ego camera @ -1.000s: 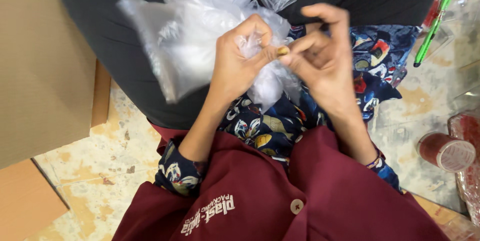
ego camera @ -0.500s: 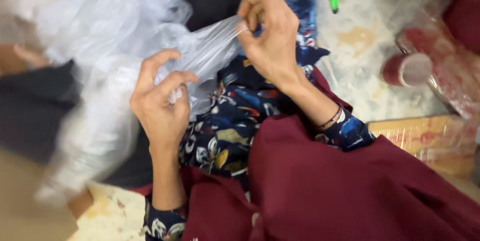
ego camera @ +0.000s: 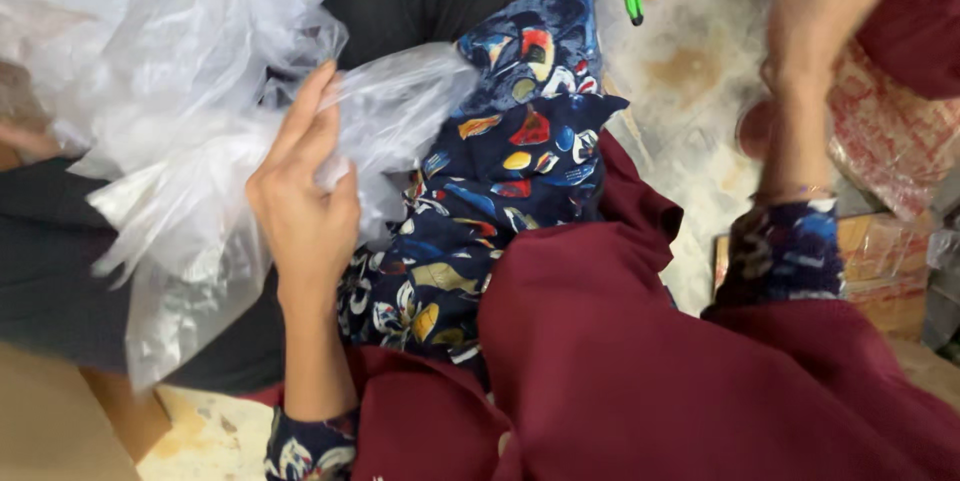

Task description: The person sits on the floor and packs clear plastic bags into a large cardboard box. They tie the openings of plastic bags closed by hand, place tied bags and clear plastic containers into the box, and press the contents down to fit more inside.

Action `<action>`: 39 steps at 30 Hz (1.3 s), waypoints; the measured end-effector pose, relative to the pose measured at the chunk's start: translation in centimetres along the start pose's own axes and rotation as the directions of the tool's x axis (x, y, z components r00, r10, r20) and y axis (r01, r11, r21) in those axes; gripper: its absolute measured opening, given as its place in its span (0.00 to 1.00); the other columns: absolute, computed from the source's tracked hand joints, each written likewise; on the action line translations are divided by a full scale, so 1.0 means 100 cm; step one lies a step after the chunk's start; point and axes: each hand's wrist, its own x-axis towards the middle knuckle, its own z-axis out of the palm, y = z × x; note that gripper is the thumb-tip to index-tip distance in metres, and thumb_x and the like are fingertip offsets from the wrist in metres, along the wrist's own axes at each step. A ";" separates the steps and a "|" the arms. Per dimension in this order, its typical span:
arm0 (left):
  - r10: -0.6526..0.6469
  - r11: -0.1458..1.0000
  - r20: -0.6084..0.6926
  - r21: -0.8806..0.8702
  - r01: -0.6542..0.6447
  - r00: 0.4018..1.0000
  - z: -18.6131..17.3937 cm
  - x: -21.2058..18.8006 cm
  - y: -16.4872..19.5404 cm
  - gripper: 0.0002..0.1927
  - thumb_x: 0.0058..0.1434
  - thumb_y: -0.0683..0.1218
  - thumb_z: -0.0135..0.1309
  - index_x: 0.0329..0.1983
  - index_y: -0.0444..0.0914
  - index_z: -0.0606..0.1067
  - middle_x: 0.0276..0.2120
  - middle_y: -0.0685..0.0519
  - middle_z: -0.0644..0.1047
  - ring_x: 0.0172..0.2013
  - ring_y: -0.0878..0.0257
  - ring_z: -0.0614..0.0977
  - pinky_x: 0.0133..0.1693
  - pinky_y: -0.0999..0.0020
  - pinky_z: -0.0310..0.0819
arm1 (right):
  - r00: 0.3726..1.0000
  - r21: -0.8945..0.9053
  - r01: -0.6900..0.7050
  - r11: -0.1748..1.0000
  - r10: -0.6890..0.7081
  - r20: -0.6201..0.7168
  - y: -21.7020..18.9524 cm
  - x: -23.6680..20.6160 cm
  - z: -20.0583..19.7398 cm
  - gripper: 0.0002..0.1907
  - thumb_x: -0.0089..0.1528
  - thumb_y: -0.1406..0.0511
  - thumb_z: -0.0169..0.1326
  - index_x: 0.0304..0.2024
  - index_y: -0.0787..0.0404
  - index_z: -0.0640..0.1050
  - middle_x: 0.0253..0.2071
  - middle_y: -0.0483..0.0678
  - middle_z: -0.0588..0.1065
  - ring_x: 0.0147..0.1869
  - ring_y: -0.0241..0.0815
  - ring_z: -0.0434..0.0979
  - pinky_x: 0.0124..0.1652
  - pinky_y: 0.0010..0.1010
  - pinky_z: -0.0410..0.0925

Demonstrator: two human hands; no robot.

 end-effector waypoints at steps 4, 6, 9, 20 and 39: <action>0.049 0.999 0.023 -0.010 -0.049 0.999 0.007 -0.001 -0.006 0.31 0.53 0.29 0.49 0.62 0.32 0.74 0.67 0.49 0.73 0.67 0.52 0.76 0.65 0.65 0.71 | 0.970 -0.181 -0.119 0.976 0.153 0.189 0.059 -0.015 0.006 0.47 0.56 0.64 0.67 0.71 0.73 0.59 0.69 0.69 0.64 0.65 0.69 0.69 0.61 0.50 0.66; 0.086 0.996 0.000 -0.018 -0.086 0.996 0.013 0.002 -0.004 0.30 0.53 0.30 0.52 0.62 0.32 0.74 0.68 0.51 0.71 0.67 0.51 0.74 0.64 0.64 0.72 | 0.897 -0.125 -0.155 0.980 0.193 0.399 0.056 -0.014 0.003 0.50 0.55 0.65 0.67 0.73 0.73 0.57 0.72 0.70 0.62 0.68 0.69 0.68 0.62 0.50 0.66; 0.010 0.996 0.026 -0.086 -0.008 1.000 0.022 0.006 -0.002 0.31 0.53 0.31 0.51 0.63 0.34 0.73 0.68 0.52 0.71 0.63 0.50 0.77 0.55 0.65 0.78 | 0.702 0.082 -0.275 0.958 0.141 0.698 0.019 -0.003 -0.011 0.47 0.57 0.66 0.67 0.71 0.72 0.57 0.70 0.67 0.63 0.67 0.65 0.69 0.62 0.48 0.67; 0.019 0.993 0.075 -0.119 -0.010 0.997 0.055 0.017 -0.014 0.33 0.51 0.33 0.52 0.64 0.35 0.72 0.68 0.49 0.70 0.56 0.44 0.80 0.56 0.59 0.75 | 0.810 0.858 -0.415 0.304 -0.306 0.501 -0.233 0.011 -0.130 0.36 0.64 0.70 0.70 0.65 0.66 0.59 0.63 0.57 0.67 0.65 0.51 0.74 0.62 0.41 0.73; 0.010 0.997 -0.039 -0.080 -0.013 0.999 0.044 0.006 -0.039 0.34 0.48 0.33 0.56 0.63 0.34 0.73 0.66 0.44 0.72 0.60 0.46 0.78 0.60 0.60 0.74 | 0.675 0.714 0.256 0.652 -0.649 0.351 -0.319 -0.044 -0.103 0.26 0.58 0.69 0.72 0.57 0.62 0.76 0.59 0.57 0.74 0.58 0.56 0.79 0.55 0.40 0.73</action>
